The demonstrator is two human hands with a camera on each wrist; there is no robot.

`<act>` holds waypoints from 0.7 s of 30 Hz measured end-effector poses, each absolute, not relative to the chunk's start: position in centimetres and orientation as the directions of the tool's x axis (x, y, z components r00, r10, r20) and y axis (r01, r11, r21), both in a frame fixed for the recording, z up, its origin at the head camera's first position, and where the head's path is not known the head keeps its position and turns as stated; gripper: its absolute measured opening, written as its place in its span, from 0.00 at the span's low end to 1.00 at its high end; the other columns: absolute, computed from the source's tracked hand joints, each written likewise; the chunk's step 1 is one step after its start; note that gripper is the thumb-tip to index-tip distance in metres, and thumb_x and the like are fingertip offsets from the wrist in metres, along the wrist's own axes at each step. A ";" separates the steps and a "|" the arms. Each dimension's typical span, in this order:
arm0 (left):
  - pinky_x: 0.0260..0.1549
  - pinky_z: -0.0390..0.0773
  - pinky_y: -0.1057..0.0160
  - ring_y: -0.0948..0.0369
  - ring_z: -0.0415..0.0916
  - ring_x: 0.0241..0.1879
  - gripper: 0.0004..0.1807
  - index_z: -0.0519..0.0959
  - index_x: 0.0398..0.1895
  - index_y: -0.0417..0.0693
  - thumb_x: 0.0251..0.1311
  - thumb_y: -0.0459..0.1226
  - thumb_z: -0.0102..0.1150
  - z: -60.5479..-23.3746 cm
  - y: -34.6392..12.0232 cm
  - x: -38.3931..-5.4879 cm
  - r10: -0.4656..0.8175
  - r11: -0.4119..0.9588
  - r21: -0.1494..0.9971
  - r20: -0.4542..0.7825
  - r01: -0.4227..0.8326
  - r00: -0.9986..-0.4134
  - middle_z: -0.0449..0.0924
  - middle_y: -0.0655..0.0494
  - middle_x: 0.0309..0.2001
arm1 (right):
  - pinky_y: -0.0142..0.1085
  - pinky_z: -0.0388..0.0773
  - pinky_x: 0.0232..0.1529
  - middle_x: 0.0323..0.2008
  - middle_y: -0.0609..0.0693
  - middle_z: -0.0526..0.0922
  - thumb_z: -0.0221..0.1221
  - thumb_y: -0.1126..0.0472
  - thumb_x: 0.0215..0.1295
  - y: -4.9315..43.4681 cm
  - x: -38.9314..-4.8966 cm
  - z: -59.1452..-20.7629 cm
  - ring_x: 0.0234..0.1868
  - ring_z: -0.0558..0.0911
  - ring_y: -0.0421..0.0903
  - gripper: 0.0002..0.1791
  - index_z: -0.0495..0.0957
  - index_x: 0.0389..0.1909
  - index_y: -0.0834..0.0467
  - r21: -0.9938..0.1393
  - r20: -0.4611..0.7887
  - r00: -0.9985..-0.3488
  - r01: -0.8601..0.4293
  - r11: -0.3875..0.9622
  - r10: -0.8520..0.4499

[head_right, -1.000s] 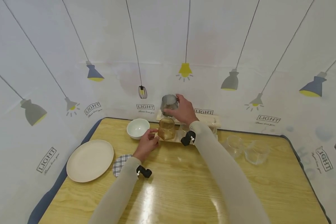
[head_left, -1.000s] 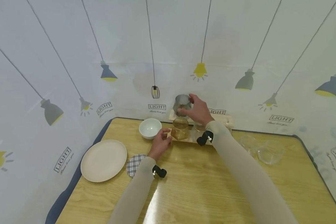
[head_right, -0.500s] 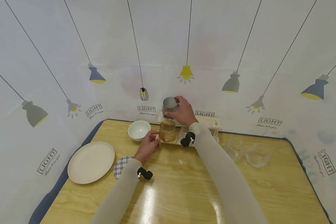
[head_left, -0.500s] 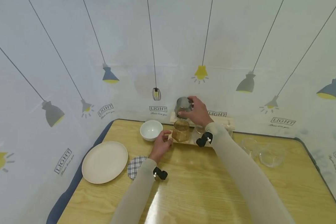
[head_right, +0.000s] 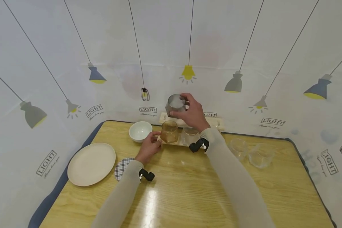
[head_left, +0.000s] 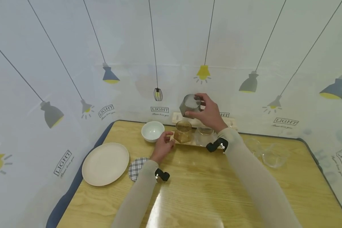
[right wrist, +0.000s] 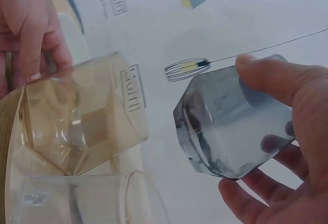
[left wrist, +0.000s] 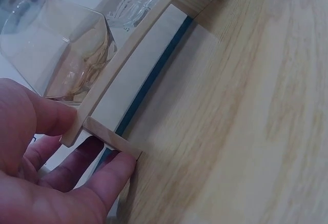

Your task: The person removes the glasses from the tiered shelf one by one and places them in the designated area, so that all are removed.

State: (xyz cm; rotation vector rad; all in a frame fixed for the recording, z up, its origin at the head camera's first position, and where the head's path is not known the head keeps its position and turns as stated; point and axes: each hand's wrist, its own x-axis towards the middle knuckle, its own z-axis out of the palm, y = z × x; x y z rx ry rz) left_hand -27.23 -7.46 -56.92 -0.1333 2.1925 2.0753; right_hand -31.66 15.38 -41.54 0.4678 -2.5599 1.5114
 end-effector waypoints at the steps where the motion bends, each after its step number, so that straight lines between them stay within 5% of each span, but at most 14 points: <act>1: 0.41 0.82 0.61 0.59 0.78 0.43 0.20 0.75 0.65 0.48 0.72 0.30 0.60 -56.9 -7.5 -27.2 0.020 0.055 0.988 -0.148 -0.147 -0.989 0.78 0.43 0.54 | 0.56 0.80 0.64 0.71 0.50 0.76 0.80 0.41 0.54 15.6 -31.2 -41.3 0.69 0.76 0.57 0.49 0.67 0.75 0.46 -0.831 0.271 -0.942 -0.332 0.445 -0.198; 8: 0.41 0.83 0.61 0.58 0.78 0.44 0.20 0.75 0.65 0.47 0.73 0.31 0.60 -56.8 -7.5 -27.2 0.027 0.056 0.986 -0.158 -0.156 -0.987 0.78 0.42 0.55 | 0.54 0.80 0.62 0.68 0.44 0.78 0.80 0.46 0.56 17.9 -27.4 -40.0 0.67 0.76 0.49 0.46 0.70 0.74 0.42 -0.844 0.312 -0.932 -0.360 0.397 -0.182; 15: 0.44 0.84 0.60 0.58 0.78 0.45 0.19 0.75 0.65 0.48 0.73 0.30 0.60 -56.9 -7.4 -27.3 0.034 0.034 0.985 -0.169 -0.168 -0.985 0.77 0.41 0.56 | 0.32 0.80 0.52 0.66 0.49 0.78 0.78 0.55 0.60 21.2 -23.3 -39.0 0.61 0.78 0.46 0.43 0.69 0.75 0.43 -0.877 0.316 -0.943 -0.332 0.347 -0.104; 21: 0.43 0.84 0.61 0.58 0.78 0.46 0.20 0.75 0.65 0.48 0.72 0.30 0.60 -56.8 -7.4 -27.3 0.014 0.038 0.983 -0.179 -0.179 -0.984 0.78 0.41 0.56 | 0.25 0.80 0.52 0.65 0.49 0.78 0.75 0.65 0.62 24.1 -20.1 -39.1 0.63 0.77 0.41 0.43 0.69 0.76 0.47 -0.887 0.364 -0.931 -0.358 0.292 -0.038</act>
